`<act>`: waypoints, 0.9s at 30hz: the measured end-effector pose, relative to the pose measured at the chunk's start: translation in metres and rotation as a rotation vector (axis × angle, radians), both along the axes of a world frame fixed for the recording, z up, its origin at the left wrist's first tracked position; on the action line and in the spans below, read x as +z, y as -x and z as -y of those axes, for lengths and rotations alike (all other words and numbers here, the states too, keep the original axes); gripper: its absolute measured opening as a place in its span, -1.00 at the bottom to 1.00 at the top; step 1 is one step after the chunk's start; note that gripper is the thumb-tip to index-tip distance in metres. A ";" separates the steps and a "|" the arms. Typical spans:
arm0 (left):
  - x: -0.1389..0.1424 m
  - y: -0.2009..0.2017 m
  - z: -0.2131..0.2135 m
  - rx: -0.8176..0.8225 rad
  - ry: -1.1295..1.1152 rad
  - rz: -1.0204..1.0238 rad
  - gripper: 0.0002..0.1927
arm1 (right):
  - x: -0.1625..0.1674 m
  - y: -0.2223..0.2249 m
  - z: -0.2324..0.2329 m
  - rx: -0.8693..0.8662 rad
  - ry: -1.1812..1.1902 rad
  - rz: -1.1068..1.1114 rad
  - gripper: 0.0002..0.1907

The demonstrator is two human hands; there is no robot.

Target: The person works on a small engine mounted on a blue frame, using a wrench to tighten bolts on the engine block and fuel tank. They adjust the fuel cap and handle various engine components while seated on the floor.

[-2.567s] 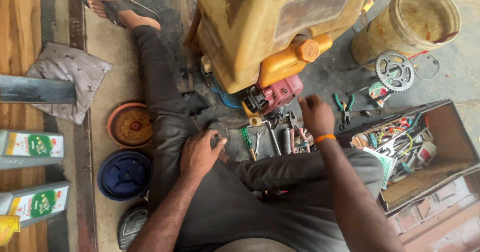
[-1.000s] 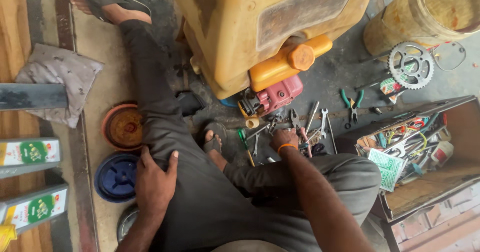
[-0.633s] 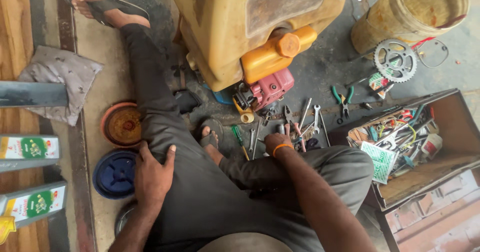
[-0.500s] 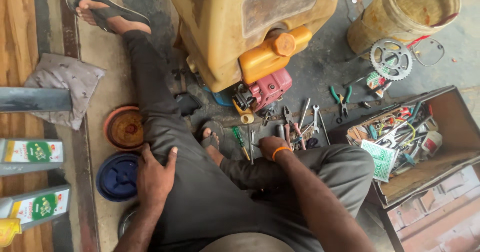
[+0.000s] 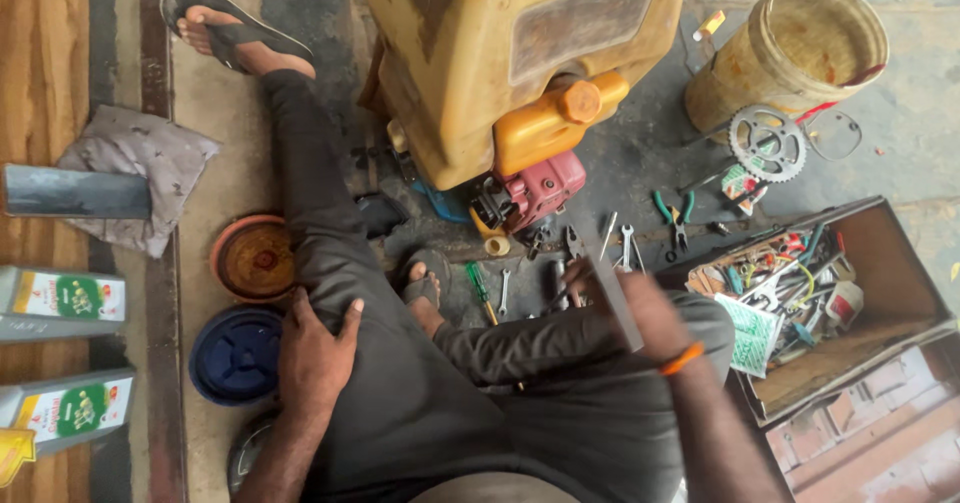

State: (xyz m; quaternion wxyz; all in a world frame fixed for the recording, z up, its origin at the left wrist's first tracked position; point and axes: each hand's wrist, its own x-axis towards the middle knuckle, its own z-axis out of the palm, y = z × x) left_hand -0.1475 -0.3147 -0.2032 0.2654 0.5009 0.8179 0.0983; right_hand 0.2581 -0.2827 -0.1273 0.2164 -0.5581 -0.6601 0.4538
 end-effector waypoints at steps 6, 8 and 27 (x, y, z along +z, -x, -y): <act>-0.004 0.000 -0.003 -0.020 -0.070 -0.014 -0.01 | 0.079 -0.012 -0.039 -0.261 -0.561 -0.006 -0.88; -0.003 0.002 -0.003 -0.013 -0.068 -0.007 -0.02 | 0.094 -0.007 -0.056 -0.328 -0.581 -0.055 -0.89; 0.001 0.009 -0.008 0.045 0.071 0.070 -0.04 | 0.073 0.018 -0.114 -0.407 -0.555 0.131 -0.82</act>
